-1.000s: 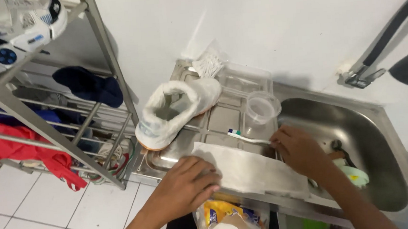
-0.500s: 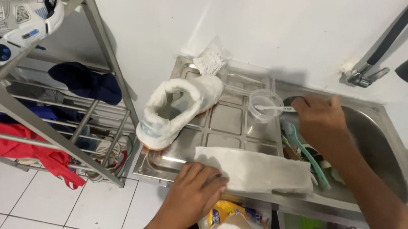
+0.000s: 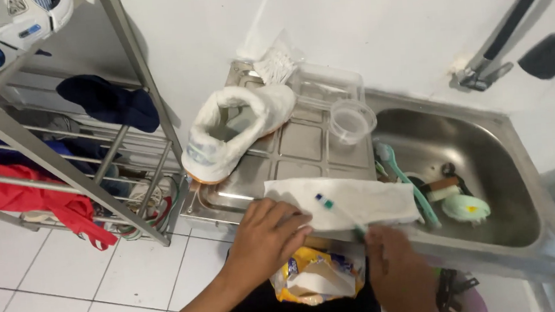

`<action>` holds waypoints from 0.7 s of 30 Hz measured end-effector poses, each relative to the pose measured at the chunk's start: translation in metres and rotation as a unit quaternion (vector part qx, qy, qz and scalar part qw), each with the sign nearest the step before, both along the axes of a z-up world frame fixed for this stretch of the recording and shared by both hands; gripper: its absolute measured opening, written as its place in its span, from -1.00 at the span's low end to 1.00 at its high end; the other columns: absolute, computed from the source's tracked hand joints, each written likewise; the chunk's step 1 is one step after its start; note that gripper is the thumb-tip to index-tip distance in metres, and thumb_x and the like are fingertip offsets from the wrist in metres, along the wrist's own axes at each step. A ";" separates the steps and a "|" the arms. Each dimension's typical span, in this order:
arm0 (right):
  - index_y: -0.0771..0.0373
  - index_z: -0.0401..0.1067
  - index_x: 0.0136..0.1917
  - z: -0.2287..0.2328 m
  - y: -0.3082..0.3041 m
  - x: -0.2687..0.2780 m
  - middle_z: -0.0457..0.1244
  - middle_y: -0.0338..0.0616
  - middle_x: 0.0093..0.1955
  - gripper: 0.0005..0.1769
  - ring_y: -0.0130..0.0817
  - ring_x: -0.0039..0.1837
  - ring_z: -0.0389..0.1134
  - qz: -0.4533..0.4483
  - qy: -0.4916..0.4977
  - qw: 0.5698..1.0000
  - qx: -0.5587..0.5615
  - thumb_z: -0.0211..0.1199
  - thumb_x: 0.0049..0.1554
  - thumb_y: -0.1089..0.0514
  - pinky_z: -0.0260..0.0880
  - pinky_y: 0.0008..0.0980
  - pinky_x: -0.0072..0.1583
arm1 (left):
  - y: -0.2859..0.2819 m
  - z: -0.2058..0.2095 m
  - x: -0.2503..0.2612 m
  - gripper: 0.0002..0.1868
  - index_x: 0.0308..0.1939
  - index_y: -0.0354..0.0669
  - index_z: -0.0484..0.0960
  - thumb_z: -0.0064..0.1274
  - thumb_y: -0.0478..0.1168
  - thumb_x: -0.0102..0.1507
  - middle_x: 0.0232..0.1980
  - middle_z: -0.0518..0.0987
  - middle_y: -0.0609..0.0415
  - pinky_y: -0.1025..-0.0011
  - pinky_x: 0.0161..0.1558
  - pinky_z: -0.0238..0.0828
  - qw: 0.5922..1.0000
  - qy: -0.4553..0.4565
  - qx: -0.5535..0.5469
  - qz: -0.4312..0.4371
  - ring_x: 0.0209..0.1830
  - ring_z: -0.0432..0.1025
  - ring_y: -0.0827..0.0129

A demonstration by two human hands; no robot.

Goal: The person cleans a white sneaker using a toothbrush and wipes the insole with a paper towel. They then place the insole back into the shoe and set the shoe on a nearby shelf.

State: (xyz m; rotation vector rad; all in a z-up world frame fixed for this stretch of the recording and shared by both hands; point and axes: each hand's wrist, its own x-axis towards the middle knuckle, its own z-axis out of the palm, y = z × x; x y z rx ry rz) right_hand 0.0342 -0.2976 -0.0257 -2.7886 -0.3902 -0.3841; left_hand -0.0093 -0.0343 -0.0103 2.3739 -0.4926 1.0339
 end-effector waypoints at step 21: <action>0.01 0.56 0.20 0.024 -0.051 -0.004 0.40 -0.26 0.19 -0.64 -0.13 0.06 0.46 -0.102 -0.054 0.993 -0.030 -0.01 0.34 -0.06 0.46 -0.04 -0.06 | 0.007 0.004 -0.003 -0.80 -0.01 -0.06 0.71 0.13 -0.13 0.35 -0.09 0.63 0.17 0.24 0.07 0.26 0.998 0.024 -0.025 -0.057 -0.11 0.43 0.29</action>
